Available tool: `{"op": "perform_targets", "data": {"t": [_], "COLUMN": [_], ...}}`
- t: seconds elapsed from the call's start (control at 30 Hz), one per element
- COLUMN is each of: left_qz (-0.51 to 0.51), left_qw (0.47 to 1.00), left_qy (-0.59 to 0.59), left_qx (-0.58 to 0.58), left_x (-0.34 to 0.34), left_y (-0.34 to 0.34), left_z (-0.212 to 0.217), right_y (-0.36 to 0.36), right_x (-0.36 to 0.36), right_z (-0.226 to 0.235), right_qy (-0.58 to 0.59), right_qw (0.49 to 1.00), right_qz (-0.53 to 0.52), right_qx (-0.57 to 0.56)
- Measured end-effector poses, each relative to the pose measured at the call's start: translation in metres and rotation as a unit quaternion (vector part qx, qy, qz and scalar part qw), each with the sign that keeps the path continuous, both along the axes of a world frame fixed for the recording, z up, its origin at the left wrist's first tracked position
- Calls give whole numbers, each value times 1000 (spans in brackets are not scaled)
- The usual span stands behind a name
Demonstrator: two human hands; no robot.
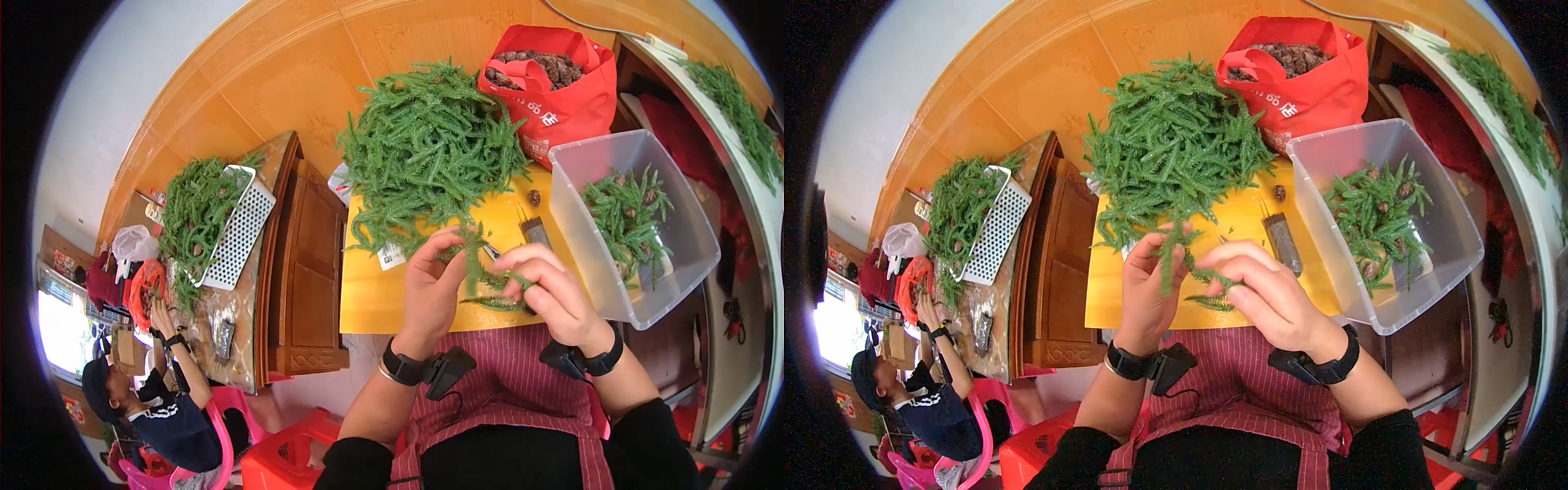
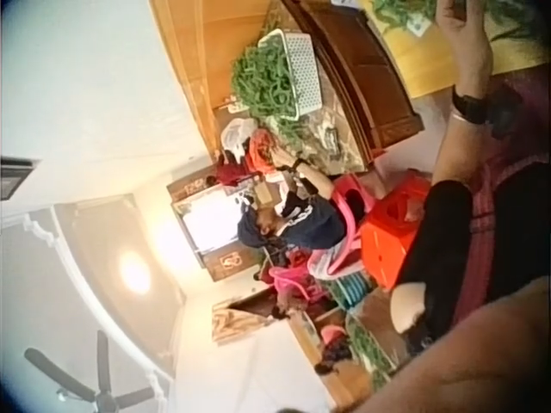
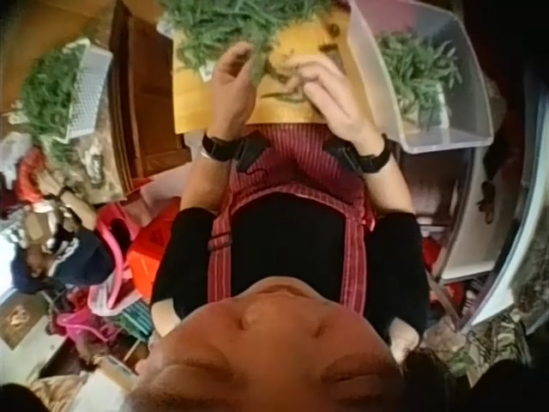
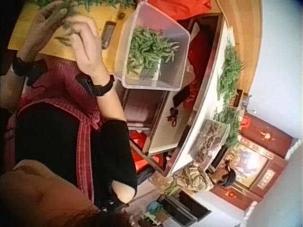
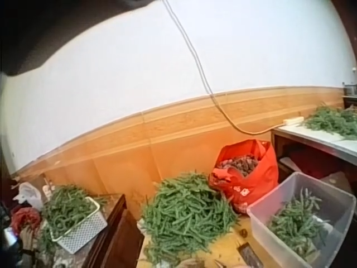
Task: Trimming and sorting green plant sprigs using hand snips at a workbench.
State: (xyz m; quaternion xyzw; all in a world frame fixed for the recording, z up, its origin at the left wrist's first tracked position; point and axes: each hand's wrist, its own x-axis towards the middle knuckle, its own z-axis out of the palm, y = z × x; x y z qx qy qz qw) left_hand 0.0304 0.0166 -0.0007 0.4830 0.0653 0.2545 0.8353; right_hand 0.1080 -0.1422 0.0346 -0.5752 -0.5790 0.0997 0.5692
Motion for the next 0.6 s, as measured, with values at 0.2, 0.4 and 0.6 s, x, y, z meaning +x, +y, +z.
{"op": "perform_targets", "data": {"t": [0.2,0.4,0.6], "left_qz": [17,-33,-168], "left_qw": [996,999,979], "left_qy": [-13,27,11], "left_qx": [87,19,-111], "left_x": [-3,-8,-12], "left_y": [-7,-6,1], "left_z": [9,12,9], "right_y": [4,1,-2], "right_x": [-1,0,4], "right_z": [2,-4,-1], "right_qy": [0,107,227], "right_qw": [996,992,973], "right_qz": [-87,-68,-25], "right_qx": [10,-17,-25]}}
